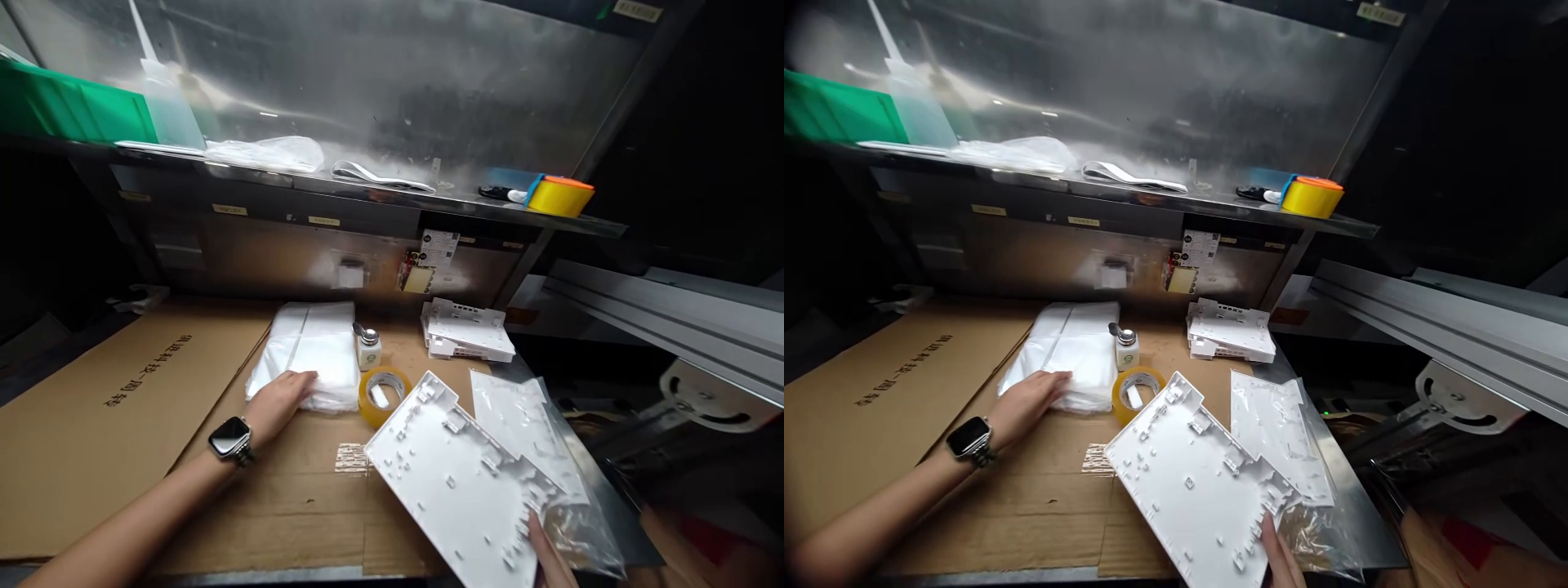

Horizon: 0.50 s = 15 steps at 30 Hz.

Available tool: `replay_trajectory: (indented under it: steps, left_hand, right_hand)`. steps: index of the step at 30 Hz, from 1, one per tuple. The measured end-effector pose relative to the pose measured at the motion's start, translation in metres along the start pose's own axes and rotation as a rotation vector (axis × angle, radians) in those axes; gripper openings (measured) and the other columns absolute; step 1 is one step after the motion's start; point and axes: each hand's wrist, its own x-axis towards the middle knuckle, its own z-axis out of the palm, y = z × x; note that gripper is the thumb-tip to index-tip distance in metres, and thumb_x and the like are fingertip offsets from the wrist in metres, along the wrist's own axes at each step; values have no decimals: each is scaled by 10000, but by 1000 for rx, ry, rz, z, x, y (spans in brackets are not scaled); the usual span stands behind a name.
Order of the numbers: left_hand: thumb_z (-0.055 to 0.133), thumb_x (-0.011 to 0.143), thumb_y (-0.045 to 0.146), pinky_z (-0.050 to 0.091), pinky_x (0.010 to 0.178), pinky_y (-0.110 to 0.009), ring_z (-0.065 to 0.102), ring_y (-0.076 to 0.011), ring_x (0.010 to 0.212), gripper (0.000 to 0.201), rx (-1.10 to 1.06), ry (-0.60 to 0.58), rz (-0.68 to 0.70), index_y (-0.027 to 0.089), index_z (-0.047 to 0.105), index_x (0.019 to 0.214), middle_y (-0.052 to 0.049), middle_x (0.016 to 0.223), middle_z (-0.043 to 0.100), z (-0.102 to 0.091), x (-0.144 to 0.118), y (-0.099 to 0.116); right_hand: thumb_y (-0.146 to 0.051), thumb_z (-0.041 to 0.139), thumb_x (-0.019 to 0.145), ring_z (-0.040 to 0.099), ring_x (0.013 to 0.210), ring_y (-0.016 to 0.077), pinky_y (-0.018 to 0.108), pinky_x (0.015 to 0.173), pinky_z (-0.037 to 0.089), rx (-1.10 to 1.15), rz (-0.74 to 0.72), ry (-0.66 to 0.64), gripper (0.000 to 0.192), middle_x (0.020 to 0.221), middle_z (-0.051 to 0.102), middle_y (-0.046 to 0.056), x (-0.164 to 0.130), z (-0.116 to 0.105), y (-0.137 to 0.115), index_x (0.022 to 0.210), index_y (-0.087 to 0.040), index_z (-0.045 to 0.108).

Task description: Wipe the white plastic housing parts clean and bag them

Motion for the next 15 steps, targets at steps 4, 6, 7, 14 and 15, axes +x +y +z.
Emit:
replay_trajectory:
  steps: [4, 6, 7, 14, 15]
  left_hand:
    - [508, 948, 449, 485, 848, -450, 691, -349, 938, 281, 10, 15, -73, 242, 626, 1096, -124, 1009, 760, -12, 10, -9]
    - [646, 874, 523, 472, 823, -411, 693, -325, 911, 330, -42, 30, -128, 253, 589, 1056, -83, 959, 768, -21, 19, -15]
    - [725, 813, 549, 473, 803, -391, 694, -312, 887, 398, -81, 29, -158, 251, 574, 1028, -64, 906, 765, -25, 24, -18]
    - [894, 660, 564, 580, 761, -355, 740, -260, 840, 582, -532, -286, -323, 196, 624, 1022, -66, 847, 779, -49, 50, -28]
    - [908, 663, 534, 591, 809, -368, 745, -259, 884, 575, -587, -302, -334, 198, 629, 1036, -68, 885, 783, -52, 50, -28]
  right_hand:
    - [-652, 814, 743, 682, 1262, 365, 498, 1063, 585, 215, -8, 87, 995, 1314, 746, 123, -12, 29, -12, 1555, -192, 468]
    - [-598, 822, 774, 704, 1229, 335, 465, 1077, 573, 276, -62, 89, 953, 1320, 745, 112, -16, 40, -18, 1559, -195, 464]
    - [-578, 824, 787, 718, 1204, 323, 453, 1079, 571, 294, -83, 82, 931, 1315, 748, 109, -18, 44, -19, 1558, -196, 468]
    - [-566, 812, 815, 744, 1139, 305, 445, 1061, 575, 307, -100, 71, 897, 1280, 765, 100, -21, 46, -20, 1562, -208, 467]
    - [-572, 809, 814, 744, 1138, 308, 449, 1061, 575, 294, -98, 74, 895, 1281, 765, 99, -21, 46, -20, 1560, -210, 470]
